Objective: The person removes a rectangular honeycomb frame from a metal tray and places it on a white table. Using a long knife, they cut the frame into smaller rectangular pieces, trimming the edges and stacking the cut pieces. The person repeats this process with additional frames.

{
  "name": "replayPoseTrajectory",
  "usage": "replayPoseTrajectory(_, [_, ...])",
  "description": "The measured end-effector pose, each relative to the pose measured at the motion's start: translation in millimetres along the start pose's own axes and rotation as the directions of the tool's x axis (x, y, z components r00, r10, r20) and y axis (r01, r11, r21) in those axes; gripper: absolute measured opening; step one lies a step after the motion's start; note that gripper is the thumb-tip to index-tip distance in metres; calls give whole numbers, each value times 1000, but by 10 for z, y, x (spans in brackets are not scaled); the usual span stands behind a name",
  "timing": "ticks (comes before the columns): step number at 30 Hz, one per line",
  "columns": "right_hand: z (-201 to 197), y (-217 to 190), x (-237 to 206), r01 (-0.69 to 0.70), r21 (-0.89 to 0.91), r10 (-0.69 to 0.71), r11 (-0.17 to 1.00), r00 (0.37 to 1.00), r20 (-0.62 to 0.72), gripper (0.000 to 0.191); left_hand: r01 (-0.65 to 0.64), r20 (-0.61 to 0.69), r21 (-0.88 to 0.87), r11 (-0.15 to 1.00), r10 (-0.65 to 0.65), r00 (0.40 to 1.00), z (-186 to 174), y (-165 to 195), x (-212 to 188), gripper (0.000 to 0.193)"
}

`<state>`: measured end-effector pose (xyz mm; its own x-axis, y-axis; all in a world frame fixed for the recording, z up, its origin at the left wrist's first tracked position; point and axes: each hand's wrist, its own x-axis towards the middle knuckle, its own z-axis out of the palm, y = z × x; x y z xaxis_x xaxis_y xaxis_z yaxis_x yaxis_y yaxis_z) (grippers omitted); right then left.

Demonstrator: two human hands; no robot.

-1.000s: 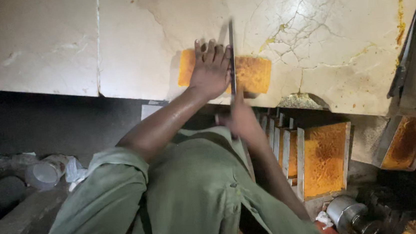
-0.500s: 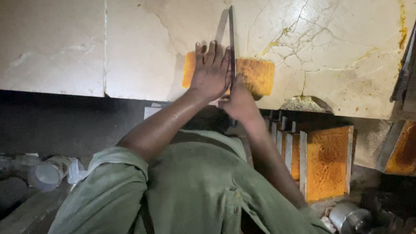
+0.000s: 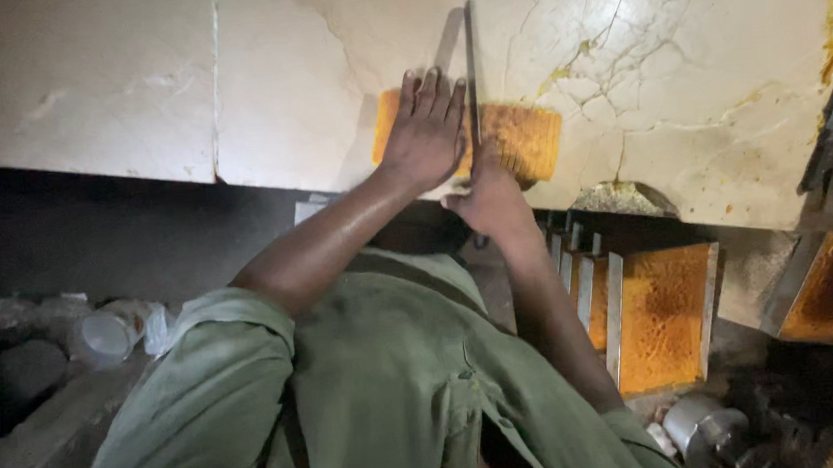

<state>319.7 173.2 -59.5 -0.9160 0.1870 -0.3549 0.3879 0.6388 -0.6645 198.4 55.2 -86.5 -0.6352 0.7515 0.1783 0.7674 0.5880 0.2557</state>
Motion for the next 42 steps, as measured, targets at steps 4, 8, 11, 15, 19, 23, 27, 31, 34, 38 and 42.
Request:
replayPoseTrajectory(4, [-14, 25, -325, 76, -98, -73, 992, 997, 35, 70, 35, 49, -44, 998, -33, 998, -84, -27, 5, 71])
replayPoseTrajectory(8, [389, 549, -1002, -161, -146, 187, 976, 965, 185, 50, 32, 71, -32, 999, -30, 997, -35, -35, -1, 70])
replayPoseTrajectory(11, [644, 776, -875, -182, -117, 195, 976, 974, 113, 53, 16, 47, -57, 998, -14, 999, 48, -35, -33, 68])
replayPoseTrajectory(15, [386, 464, -161, -133, -140, 141, 981, 989, 46, 84, 24, -51, -10, 1000, -24, 998, 55, -72, -81, 66])
replayPoseTrajectory(19, [0, -108, 87, 203, -146, -218, 968, 972, -93, 70, 23, -39, -75, 997, -26, 999, -62, -91, -78, 66])
replayPoseTrajectory(23, [54, -130, -745, -174, -149, 200, 973, 963, 182, 108, 59, 71, -87, 994, -53, 996, -127, -104, -57, 69])
replayPoseTrajectory(27, [436, 185, -954, -277, -291, 344, 916, 914, 214, 103, 59, 165, -92, 994, -43, 985, -75, -124, -78, 70])
replayPoseTrajectory(31, [465, 214, -298, -191, -258, 219, 947, 972, 84, 97, 19, 26, -52, 998, -17, 1000, -45, -148, -109, 68])
replayPoseTrajectory(34, [172, -13, 118, -13, -177, 20, 984, 999, 41, 87, 6, 47, 103, 995, -11, 999, -90, -174, -128, 71])
replayPoseTrajectory(38, [24, -375, -180, -51, -96, 58, 994, 995, 75, 91, 69, 36, -87, 994, -66, 997, -141, -196, -142, 66])
replayPoseTrajectory(42, [166, -356, -882, -34, -255, 102, 966, 960, 260, 117, 57, 67, -80, 995, -51, 996, -95, -207, -149, 68])
